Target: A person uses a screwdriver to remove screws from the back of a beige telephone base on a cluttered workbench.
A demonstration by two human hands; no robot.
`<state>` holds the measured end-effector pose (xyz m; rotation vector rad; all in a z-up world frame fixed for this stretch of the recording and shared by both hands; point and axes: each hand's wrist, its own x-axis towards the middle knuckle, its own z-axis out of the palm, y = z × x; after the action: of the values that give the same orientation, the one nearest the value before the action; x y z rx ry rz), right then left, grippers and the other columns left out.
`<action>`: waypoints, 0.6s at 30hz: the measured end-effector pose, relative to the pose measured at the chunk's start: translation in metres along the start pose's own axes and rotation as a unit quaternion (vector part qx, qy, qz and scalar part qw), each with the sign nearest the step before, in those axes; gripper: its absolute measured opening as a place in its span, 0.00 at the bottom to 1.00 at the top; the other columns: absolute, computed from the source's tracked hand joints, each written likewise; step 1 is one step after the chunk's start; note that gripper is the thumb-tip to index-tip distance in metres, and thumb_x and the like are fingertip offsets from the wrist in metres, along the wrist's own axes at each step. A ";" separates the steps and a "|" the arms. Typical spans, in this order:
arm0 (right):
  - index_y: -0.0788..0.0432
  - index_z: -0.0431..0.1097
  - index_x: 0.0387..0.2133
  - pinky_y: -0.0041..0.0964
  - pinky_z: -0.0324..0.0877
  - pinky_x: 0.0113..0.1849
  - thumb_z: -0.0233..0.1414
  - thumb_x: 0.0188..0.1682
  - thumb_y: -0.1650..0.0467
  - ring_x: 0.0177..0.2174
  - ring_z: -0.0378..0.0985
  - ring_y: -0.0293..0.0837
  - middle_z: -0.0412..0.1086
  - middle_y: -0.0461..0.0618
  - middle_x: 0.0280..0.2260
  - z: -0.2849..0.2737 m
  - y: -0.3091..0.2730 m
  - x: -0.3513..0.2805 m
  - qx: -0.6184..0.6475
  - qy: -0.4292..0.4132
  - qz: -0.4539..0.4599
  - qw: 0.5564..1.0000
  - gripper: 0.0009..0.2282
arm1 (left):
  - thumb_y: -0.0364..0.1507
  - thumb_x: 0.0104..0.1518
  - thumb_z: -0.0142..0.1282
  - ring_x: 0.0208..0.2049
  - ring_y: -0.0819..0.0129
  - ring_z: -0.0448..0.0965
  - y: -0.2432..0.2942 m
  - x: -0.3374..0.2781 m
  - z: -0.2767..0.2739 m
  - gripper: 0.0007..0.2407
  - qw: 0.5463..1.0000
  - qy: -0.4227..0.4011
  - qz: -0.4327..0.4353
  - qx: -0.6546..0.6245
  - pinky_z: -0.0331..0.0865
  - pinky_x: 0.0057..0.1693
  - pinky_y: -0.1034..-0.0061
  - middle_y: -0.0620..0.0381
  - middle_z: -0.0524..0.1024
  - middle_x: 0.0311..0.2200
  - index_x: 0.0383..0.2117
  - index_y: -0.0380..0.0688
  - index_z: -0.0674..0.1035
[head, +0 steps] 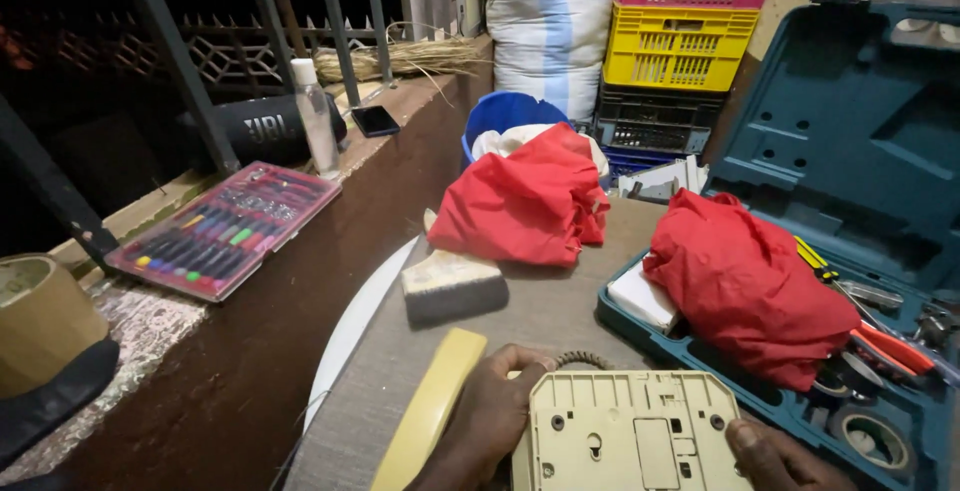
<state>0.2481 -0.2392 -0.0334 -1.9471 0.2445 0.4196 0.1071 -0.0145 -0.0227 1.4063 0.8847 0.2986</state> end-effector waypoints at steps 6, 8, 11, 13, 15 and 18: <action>0.64 0.90 0.42 0.49 0.71 0.44 0.57 0.59 0.59 0.37 0.83 0.60 0.86 0.66 0.37 -0.002 0.008 -0.018 -0.125 0.066 -0.116 0.983 0.20 | 0.34 0.59 0.65 0.26 0.70 0.80 -0.005 0.001 0.001 0.06 0.999 -0.003 0.000 -0.051 0.72 0.34 0.75 0.54 0.86 0.27 0.32 0.47 0.85; 0.55 0.91 0.39 0.41 0.71 0.38 0.58 0.59 0.63 0.30 0.83 0.50 0.85 0.57 0.29 -0.006 0.028 0.002 -0.140 0.142 -0.232 0.952 0.13 | 0.34 0.59 0.64 0.27 0.69 0.83 0.000 -0.004 0.000 0.07 0.999 -0.003 -0.009 -0.034 0.73 0.35 0.75 0.54 0.87 0.28 0.33 0.47 0.86; 0.45 0.85 0.52 0.41 0.77 0.53 0.52 0.57 0.58 0.49 0.88 0.45 0.85 0.47 0.51 -0.076 0.065 0.120 -0.308 0.115 -0.255 0.909 0.17 | 0.35 0.57 0.64 0.29 0.73 0.82 0.005 -0.009 -0.001 0.05 1.000 0.007 -0.018 -0.011 0.71 0.38 0.78 0.58 0.87 0.28 0.33 0.52 0.88; 0.52 0.86 0.40 0.41 0.72 0.44 0.58 0.58 0.58 0.41 0.84 0.46 0.83 0.51 0.39 -0.081 0.095 0.123 -0.281 0.201 -0.240 0.907 0.14 | 0.35 0.56 0.62 0.36 0.75 0.83 -0.003 0.002 -0.001 0.07 1.000 0.006 0.003 0.025 0.72 0.44 0.79 0.62 0.89 0.34 0.34 0.53 0.89; 0.59 0.88 0.28 0.40 0.67 0.35 0.63 0.58 0.57 0.33 0.80 0.46 0.82 0.56 0.27 -0.099 0.127 0.178 -0.253 0.287 -0.224 0.896 0.18 | 0.36 0.55 0.59 0.42 0.78 0.85 -0.004 0.007 0.001 0.09 0.998 0.003 0.025 0.062 0.73 0.49 0.81 0.67 0.91 0.40 0.34 0.54 0.90; 0.30 0.92 0.46 0.25 0.64 0.62 0.62 0.44 0.44 0.58 0.81 0.30 0.85 0.28 0.55 -0.144 0.165 0.278 -0.477 0.038 0.009 0.878 0.21 | 0.34 0.55 0.62 0.39 0.73 0.86 0.001 0.001 0.002 0.07 0.999 0.004 0.002 0.045 0.74 0.45 0.77 0.62 0.91 0.38 0.34 0.52 0.89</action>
<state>0.4699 -0.4311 -0.2320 -2.9399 0.1009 0.5320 0.1096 -0.0149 -0.0226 1.4910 0.9107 0.2710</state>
